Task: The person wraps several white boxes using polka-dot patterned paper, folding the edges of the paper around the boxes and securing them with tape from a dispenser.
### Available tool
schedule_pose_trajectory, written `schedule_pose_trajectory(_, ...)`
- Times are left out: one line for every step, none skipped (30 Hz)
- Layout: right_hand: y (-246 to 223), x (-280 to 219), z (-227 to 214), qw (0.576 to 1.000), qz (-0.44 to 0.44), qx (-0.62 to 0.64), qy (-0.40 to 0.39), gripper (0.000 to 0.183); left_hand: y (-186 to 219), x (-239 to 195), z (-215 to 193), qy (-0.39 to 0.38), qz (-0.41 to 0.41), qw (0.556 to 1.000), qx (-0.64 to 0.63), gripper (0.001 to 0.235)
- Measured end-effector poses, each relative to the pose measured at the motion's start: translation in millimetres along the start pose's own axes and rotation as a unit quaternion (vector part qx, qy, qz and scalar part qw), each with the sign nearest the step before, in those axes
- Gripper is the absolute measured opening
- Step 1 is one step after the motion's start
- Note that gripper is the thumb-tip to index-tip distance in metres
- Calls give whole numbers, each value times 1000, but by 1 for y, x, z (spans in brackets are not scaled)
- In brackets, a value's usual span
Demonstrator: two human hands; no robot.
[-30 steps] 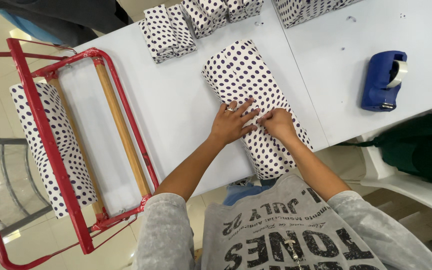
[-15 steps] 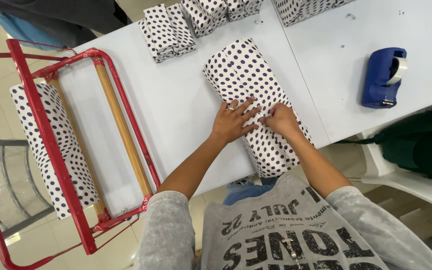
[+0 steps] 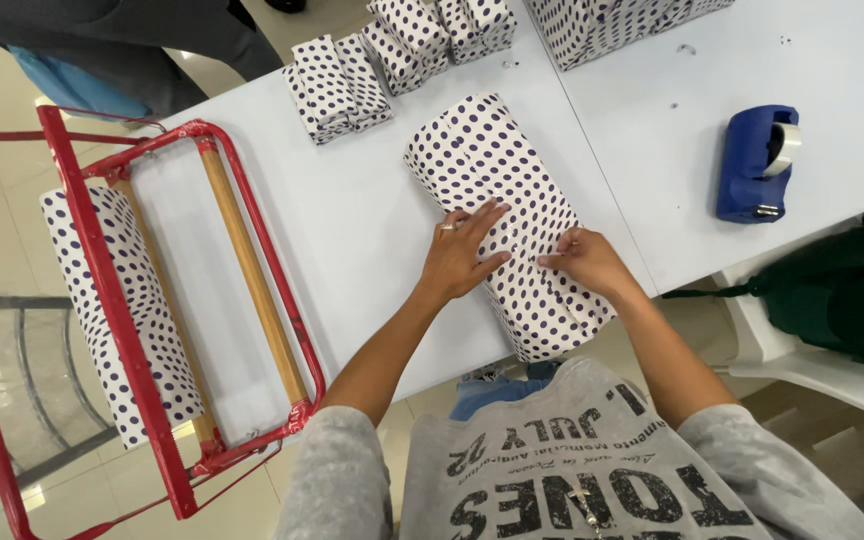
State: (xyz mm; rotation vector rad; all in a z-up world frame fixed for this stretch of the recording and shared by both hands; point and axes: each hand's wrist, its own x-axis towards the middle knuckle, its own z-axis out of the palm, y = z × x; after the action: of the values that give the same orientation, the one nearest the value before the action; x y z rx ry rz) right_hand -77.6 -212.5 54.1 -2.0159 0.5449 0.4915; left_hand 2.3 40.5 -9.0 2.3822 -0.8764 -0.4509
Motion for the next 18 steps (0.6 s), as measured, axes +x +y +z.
schedule_pose_trajectory(4, -8, -11, 1000, 0, 1, 0, 31, 5, -12, -1, 0, 0, 1000, 1, 84)
schedule_pose_trajectory(8, -15, -22, 998, -18, 47, 33, 27, 11, -24, -2, 67, -46, 993, -88, 83)
schedule_pose_trajectory(13, -23, -32, 993, -34, 95, 66, 24, 16, -37, -2, 132, -93, 971, -176, 81)
schedule_pose_trajectory(33, -18, -38, 993, -34, 97, 65, 24, 22, -46, 5, 131, -94, 971, -174, 81)
schedule_pose_trajectory(52, -12, -45, 991, -39, 87, 90, 24, 29, -54, 11, 153, -145, 947, -243, 79)
schedule_pose_trajectory(72, -7, -52, 989, -45, 77, 115, 24, 35, -62, 17, 174, -195, 914, -310, 80)
schedule_pose_trajectory(67, -13, -54, 989, -48, 78, 114, 24, 41, -67, 27, 176, -196, 914, -308, 80)
schedule_pose_trajectory(62, -18, -56, 993, -50, 70, 85, 34, 47, -72, 37, 132, -226, 894, -364, 77)
schedule_pose_trajectory(56, -23, -58, 995, -55, 61, 54, 48, 53, -78, 46, 92, -257, 867, -418, 74)
schedule_pose_trajectory(48, -26, -59, 995, -59, 61, 51, 48, 65, -76, 48, 97, -258, 867, -416, 74)
schedule_pose_trajectory(41, -30, -58, 997, -43, 59, 15, 54, 76, -76, 51, 87, -271, 849, -445, 76)
schedule_pose_trajectory(34, -34, -57, 998, -27, 58, -20, 63, 87, -76, 54, 78, -283, 831, -473, 80)
schedule_pose_trajectory(35, -33, -57, 997, -32, 58, -27, 63, 92, -75, 57, 85, -288, 830, -470, 80)
schedule_pose_trajectory(36, -33, -58, 997, -34, 51, -40, 68, 98, -74, 60, 96, -299, 816, -486, 81)
schedule_pose_trajectory(38, -31, -58, 997, -39, 46, -53, 73, 103, -72, 63, 109, -310, 802, -499, 83)
schedule_pose_trajectory(42, -27, -58, 996, -47, 49, -62, 73, 101, -72, 66, 118, -314, 802, -493, 83)
schedule_pose_trajectory(48, -26, -61, 995, -57, 44, -67, 74, 102, -71, 74, 132, -317, 796, -499, 85)
schedule_pose_trajectory(55, -25, -64, 994, -67, 39, -72, 75, 104, -70, 83, 146, -320, 789, -504, 88)
